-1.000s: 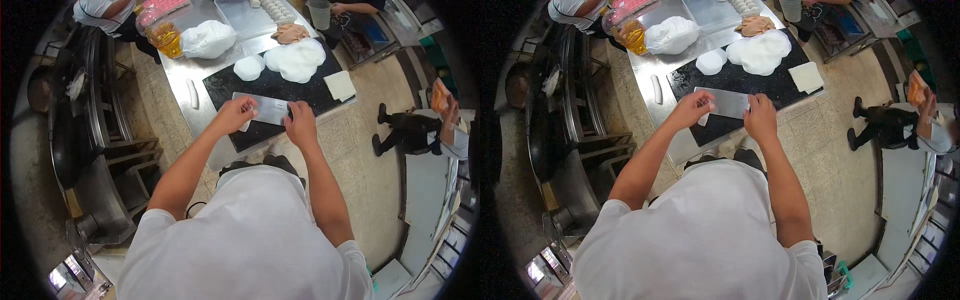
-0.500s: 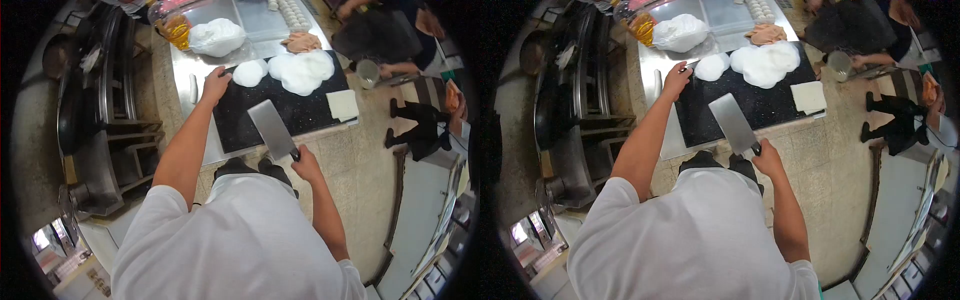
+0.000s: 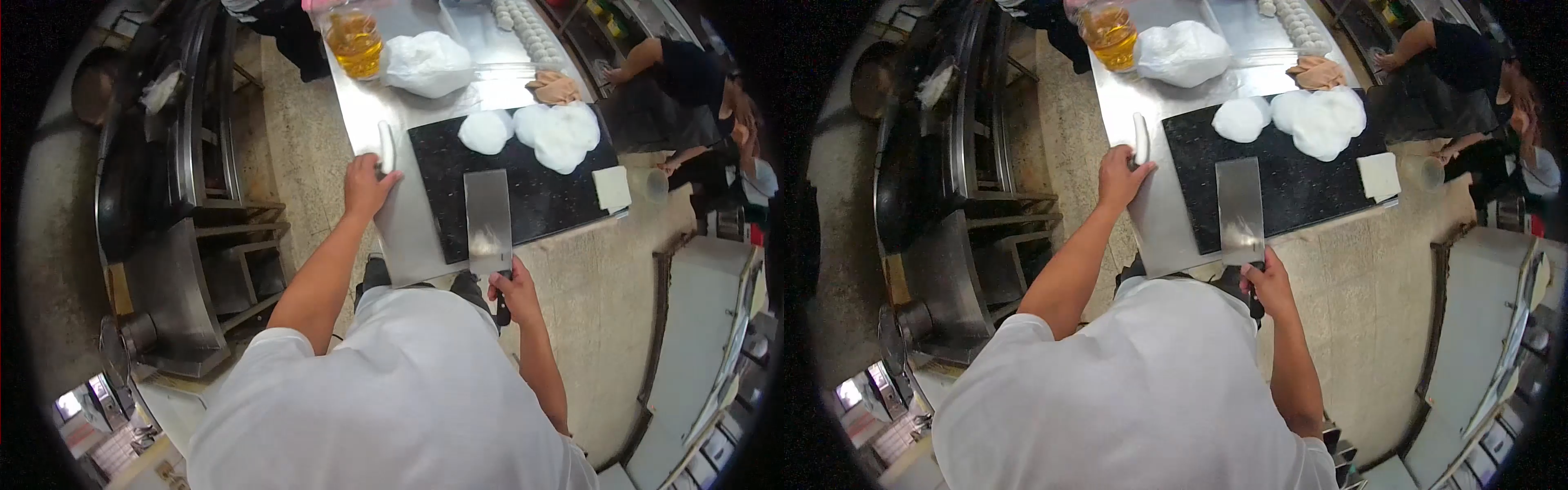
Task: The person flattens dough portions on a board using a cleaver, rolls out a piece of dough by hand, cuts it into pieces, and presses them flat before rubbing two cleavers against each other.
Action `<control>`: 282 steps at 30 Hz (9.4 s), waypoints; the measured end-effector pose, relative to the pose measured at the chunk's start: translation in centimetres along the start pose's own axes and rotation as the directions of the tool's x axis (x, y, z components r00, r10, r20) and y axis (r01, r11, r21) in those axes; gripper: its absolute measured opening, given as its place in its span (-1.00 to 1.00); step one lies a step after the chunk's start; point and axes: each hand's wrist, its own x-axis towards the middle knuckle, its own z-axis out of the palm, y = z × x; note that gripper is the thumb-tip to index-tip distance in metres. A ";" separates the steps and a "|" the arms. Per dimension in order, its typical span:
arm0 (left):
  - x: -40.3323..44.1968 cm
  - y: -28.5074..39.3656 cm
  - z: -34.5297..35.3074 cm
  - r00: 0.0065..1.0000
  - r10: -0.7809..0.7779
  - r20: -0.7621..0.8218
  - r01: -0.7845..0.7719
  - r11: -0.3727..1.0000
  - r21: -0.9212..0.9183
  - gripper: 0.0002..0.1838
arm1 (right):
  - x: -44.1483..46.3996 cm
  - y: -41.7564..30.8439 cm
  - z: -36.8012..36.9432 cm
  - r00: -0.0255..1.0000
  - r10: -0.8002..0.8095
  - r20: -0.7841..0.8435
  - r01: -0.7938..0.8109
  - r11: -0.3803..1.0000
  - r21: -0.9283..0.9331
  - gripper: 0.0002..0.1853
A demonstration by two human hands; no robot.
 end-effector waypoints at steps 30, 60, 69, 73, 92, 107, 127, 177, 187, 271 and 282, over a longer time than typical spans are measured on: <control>7.1 -4.9 -5.5 0.767 0.464 0.443 -0.388 0.885 -0.256 -0.57 | -0.6 2.5 17.6 0.876 -0.219 -0.429 -0.090 0.800 -0.593 -0.71; -5.1 18.5 8.4 0.282 0.671 0.686 -0.830 0.529 -0.176 -0.26 | 8.5 -3.9 -20.4 0.721 -0.079 -0.689 0.332 0.912 0.242 -0.65; -2.9 18.6 7.6 0.340 0.661 0.669 -0.737 0.629 -0.247 -0.25 | 1.1 2.2 -9.5 0.865 0.059 -0.497 -0.132 0.985 -0.111 -0.63; -3.5 14.9 7.4 -0.050 0.810 0.585 -0.820 0.301 -0.486 -0.23 | -0.7 7.1 1.6 0.983 -0.016 -0.184 -0.064 0.906 -0.418 -0.58; -0.9 18.1 10.5 -0.502 0.710 0.493 -0.655 0.059 -0.753 -0.24 | 0.2 2.1 2.6 0.899 0.224 -0.376 -0.370 0.849 -0.377 -0.30; -0.4 19.9 12.1 -0.416 0.764 0.493 -0.718 0.057 -0.694 -0.21 | 1.6 2.7 1.8 0.896 0.129 -0.425 -0.321 0.850 -0.417 -0.26; 1.8 22.4 15.3 -0.175 0.907 0.383 -0.840 0.065 -0.539 -0.24 | 3.1 -1.9 -2.3 0.906 -0.009 -0.422 -0.282 0.732 -0.621 -0.23; 3.3 23.7 13.2 0.334 0.926 0.179 -0.803 0.378 -0.460 -0.45 | 1.3 -2.0 -3.6 0.780 -0.165 -0.604 -0.253 0.798 -0.546 -0.35; 1.1 10.4 4.6 0.509 0.743 0.435 -0.465 0.663 -0.587 -0.48 | 2.2 0.6 7.8 0.819 -0.170 -0.548 -0.205 0.806 -0.556 -0.37; -2.5 -1.2 -19.6 0.836 0.212 0.506 0.299 0.598 -0.744 -0.72 | -5.9 -5.2 25.8 0.893 -0.430 -0.132 0.337 0.834 -0.436 -0.68; -9.9 2.1 -21.5 0.744 0.403 0.533 0.130 0.694 -0.708 -0.68 | -11.2 -2.4 25.0 0.820 -0.474 -0.321 0.432 0.880 -0.197 -0.71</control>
